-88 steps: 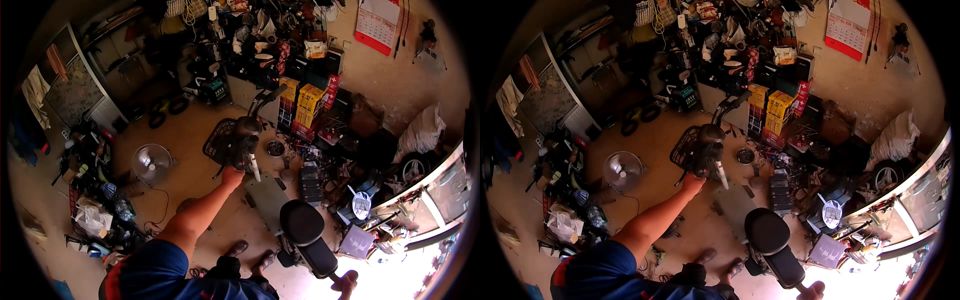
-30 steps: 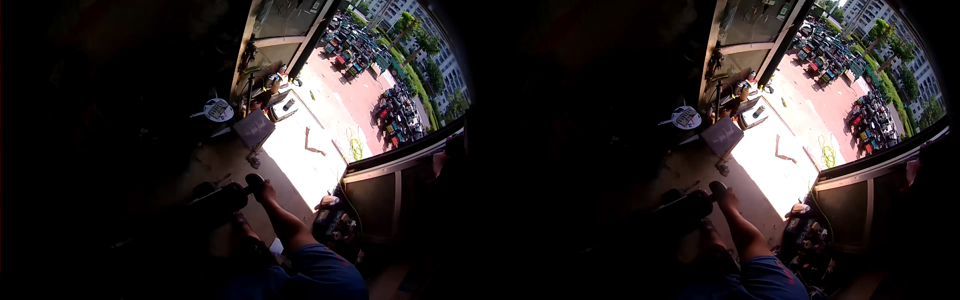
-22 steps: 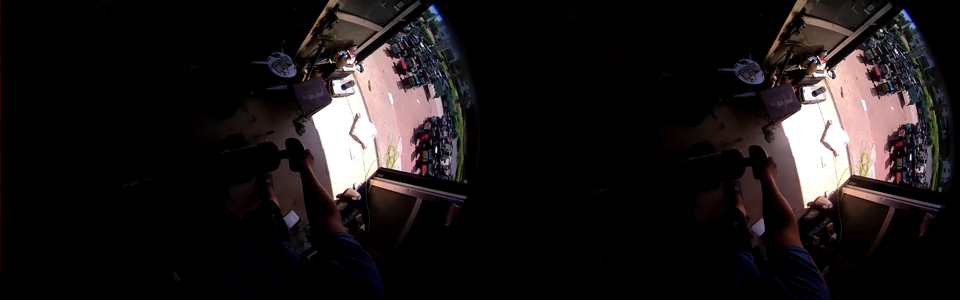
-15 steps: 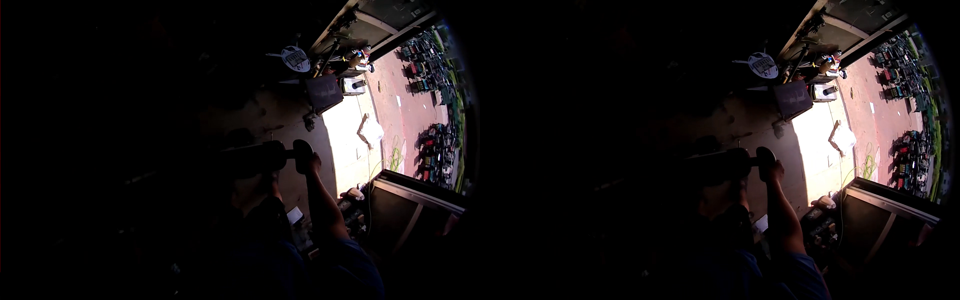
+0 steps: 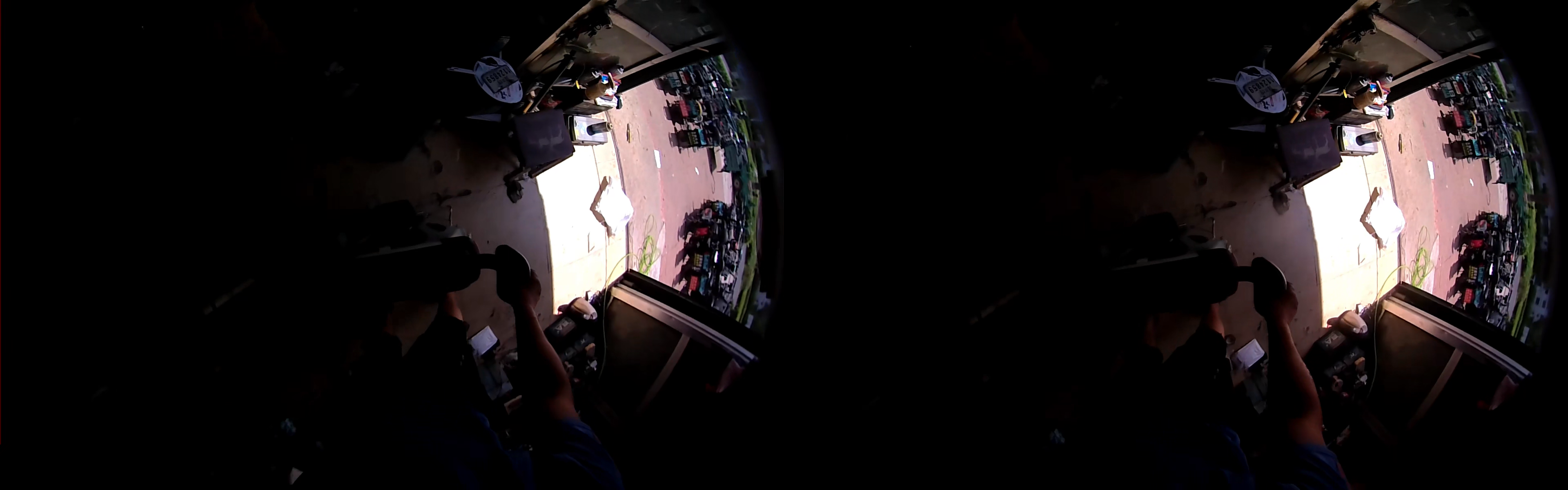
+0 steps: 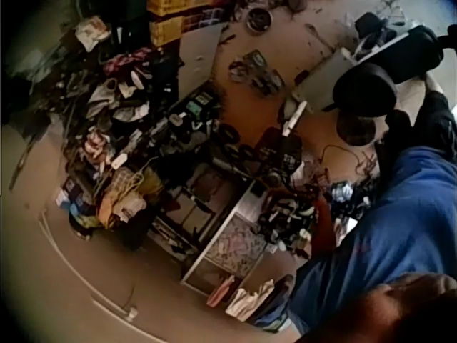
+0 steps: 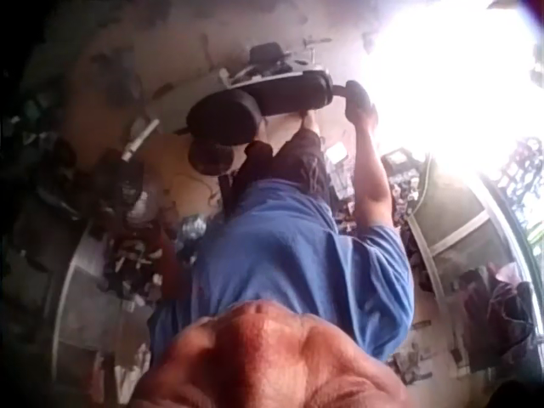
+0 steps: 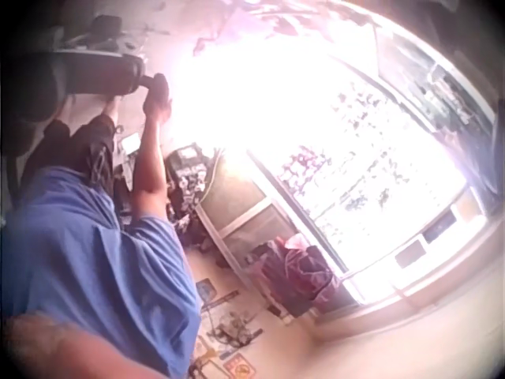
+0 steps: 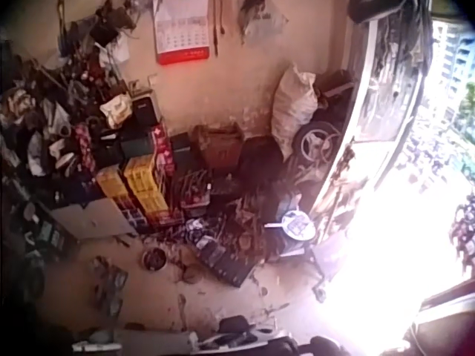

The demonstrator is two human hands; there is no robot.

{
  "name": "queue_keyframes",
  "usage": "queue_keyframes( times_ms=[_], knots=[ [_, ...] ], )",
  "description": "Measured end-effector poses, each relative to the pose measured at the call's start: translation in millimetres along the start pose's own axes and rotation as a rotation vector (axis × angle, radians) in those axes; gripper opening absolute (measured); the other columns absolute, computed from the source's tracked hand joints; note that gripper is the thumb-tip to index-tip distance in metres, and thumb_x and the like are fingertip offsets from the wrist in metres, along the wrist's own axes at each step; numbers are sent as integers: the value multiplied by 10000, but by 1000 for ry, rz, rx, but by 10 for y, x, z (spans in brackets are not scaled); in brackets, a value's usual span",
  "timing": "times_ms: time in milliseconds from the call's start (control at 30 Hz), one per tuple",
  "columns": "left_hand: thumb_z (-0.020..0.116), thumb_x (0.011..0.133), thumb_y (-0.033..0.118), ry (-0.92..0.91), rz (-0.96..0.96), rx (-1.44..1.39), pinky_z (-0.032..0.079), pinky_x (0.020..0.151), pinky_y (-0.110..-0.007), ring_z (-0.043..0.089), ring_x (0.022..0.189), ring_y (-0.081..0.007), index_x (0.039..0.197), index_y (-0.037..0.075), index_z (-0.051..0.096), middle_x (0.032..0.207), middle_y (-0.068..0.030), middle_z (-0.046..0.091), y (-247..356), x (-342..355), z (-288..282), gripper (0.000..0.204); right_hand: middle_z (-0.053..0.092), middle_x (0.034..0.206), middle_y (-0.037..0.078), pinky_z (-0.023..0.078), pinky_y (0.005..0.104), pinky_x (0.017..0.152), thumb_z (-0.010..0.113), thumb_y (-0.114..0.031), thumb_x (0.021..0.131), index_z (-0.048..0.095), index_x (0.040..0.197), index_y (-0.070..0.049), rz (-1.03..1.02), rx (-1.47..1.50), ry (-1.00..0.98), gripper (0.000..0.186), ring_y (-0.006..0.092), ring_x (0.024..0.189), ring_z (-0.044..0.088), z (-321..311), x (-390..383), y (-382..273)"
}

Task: The person attaches a footrest to an electric scooter using a screwdriver, steers the scooter by its handlebars, and selects parts from a container to install a backrest onto the scooter.

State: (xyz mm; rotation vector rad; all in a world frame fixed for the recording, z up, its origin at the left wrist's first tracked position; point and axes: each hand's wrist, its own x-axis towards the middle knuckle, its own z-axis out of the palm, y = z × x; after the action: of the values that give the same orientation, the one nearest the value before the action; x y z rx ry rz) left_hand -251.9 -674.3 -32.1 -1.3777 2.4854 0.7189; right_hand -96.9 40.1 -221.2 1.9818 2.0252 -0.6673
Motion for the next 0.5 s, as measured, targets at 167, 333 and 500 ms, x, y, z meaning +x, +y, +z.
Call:
queue_keyframes(
  times_ms=[167,333,500],
  knots=[
    [758,938,306,11,-8,40,476,742,-416,608,867,-251,1111,55,672,1066,-118,689,-111,-31,-39,317,740,1125,217,564,455,926,839,-435,717,680,1206,-40,-57,-23,33,648,387,1080,713,-21,67,162],
    [753,940,311,14,-7,72,482,777,-416,616,908,-257,1141,57,673,1099,-121,691,-227,-70,-75,333,736,1155,215,562,447,950,827,-497,743,673,1231,-45,-99,-21,6,683,380,1105,710,-60,339,437],
    [748,943,315,67,-18,105,488,812,-416,624,948,-262,1171,59,675,1132,-123,692,-483,-196,-276,351,733,1191,180,545,425,982,780,-510,793,673,1263,-97,-202,-90,-105,634,349,1145,697,-361,224,22]
  ],
)
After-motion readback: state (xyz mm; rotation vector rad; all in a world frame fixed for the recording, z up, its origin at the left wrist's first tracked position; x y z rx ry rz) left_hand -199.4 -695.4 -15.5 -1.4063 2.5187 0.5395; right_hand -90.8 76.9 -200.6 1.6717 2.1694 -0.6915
